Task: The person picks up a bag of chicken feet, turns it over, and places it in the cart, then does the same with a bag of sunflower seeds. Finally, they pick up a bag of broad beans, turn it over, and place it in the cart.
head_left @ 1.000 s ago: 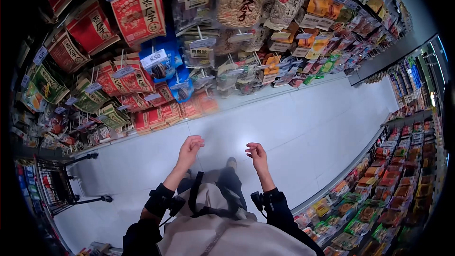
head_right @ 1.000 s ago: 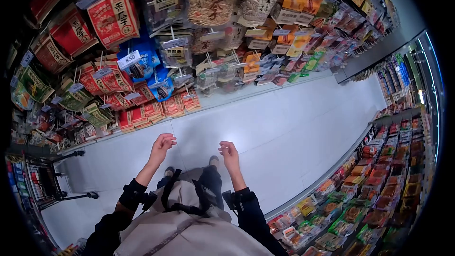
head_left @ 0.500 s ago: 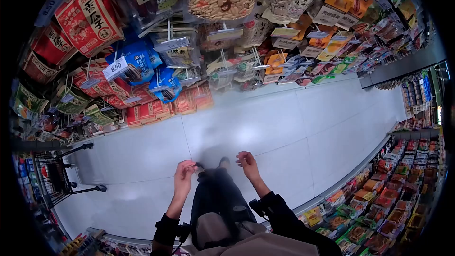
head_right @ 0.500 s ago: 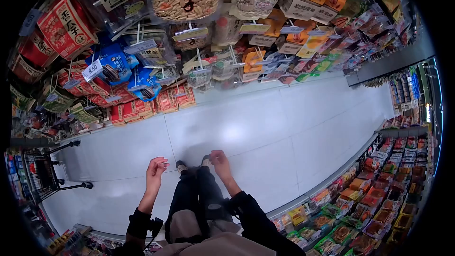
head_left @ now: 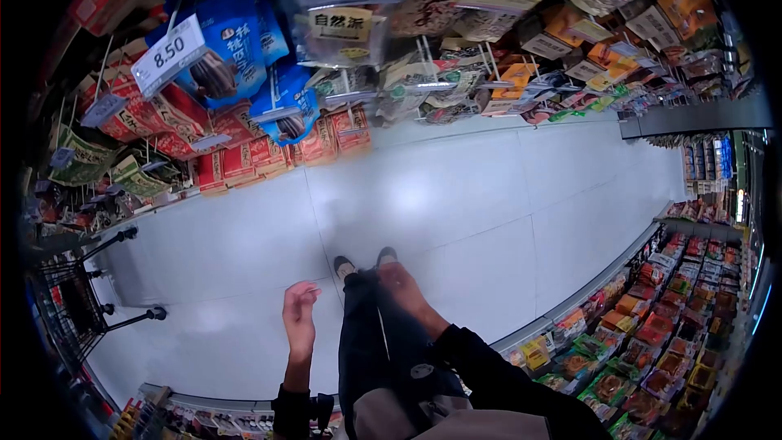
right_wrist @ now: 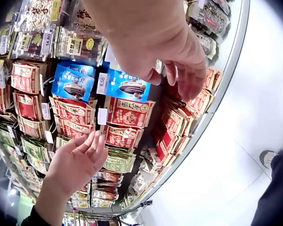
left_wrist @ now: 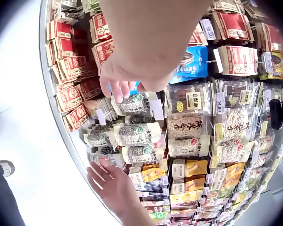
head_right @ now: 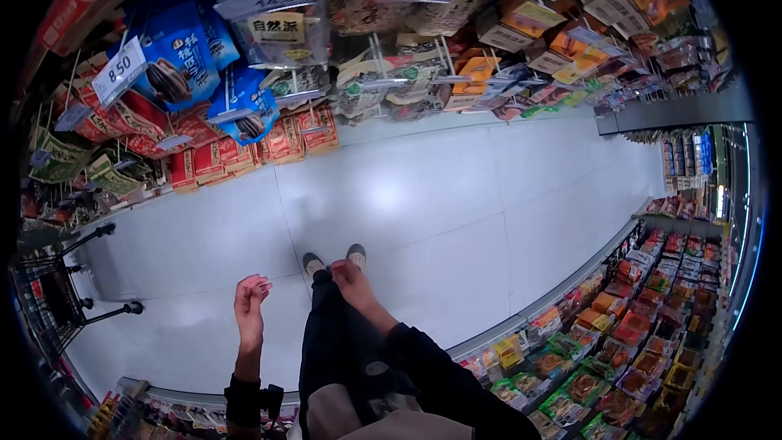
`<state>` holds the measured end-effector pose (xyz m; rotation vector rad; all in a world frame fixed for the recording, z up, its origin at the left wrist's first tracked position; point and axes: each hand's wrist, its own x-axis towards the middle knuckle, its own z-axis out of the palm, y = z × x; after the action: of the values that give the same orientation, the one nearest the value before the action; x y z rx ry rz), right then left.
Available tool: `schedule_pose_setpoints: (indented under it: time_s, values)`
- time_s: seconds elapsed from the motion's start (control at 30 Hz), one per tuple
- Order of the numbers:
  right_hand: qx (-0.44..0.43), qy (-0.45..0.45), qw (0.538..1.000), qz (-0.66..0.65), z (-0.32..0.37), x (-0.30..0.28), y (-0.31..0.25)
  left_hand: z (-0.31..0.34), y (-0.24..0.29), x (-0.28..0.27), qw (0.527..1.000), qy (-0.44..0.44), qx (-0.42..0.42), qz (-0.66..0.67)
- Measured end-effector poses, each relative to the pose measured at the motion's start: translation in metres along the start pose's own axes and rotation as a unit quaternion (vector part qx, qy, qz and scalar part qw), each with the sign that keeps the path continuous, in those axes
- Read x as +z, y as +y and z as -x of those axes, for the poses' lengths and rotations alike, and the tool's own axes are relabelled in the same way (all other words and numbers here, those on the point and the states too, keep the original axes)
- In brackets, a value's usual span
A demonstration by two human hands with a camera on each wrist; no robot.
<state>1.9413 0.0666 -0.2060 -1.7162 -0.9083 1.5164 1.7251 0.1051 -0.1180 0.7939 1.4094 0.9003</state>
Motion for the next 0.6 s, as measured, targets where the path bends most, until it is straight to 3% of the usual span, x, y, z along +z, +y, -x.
schedule_pose_setpoints:
  time_s: [0.2, 0.3, 0.4, 0.53, 0.6]
  values:
    - [0.013, -0.037, 0.998, -0.052, -0.016, 0.037, 0.022, -0.020, -0.025, -0.015, 0.998, -0.013, 0.003, 0.061]
    - [0.094, -0.063, 0.994, -0.006, -0.021, 0.037, 0.012, -0.030, -0.034, -0.018, 0.997, -0.007, 0.004, 0.074]
    - [0.007, -0.061, 0.997, 0.042, -0.029, 0.025, 0.029, -0.038, -0.048, -0.017, 0.997, 0.000, 0.001, 0.075]
    - [0.141, -0.037, 0.988, 0.043, -0.060, -0.008, 0.067, -0.046, -0.069, 0.000, 0.995, -0.003, 0.005, 0.102]
    - [0.159, -0.033, 0.987, -0.014, -0.084, -0.032, 0.093, -0.053, -0.083, 0.011, 0.994, -0.002, 0.017, 0.111]
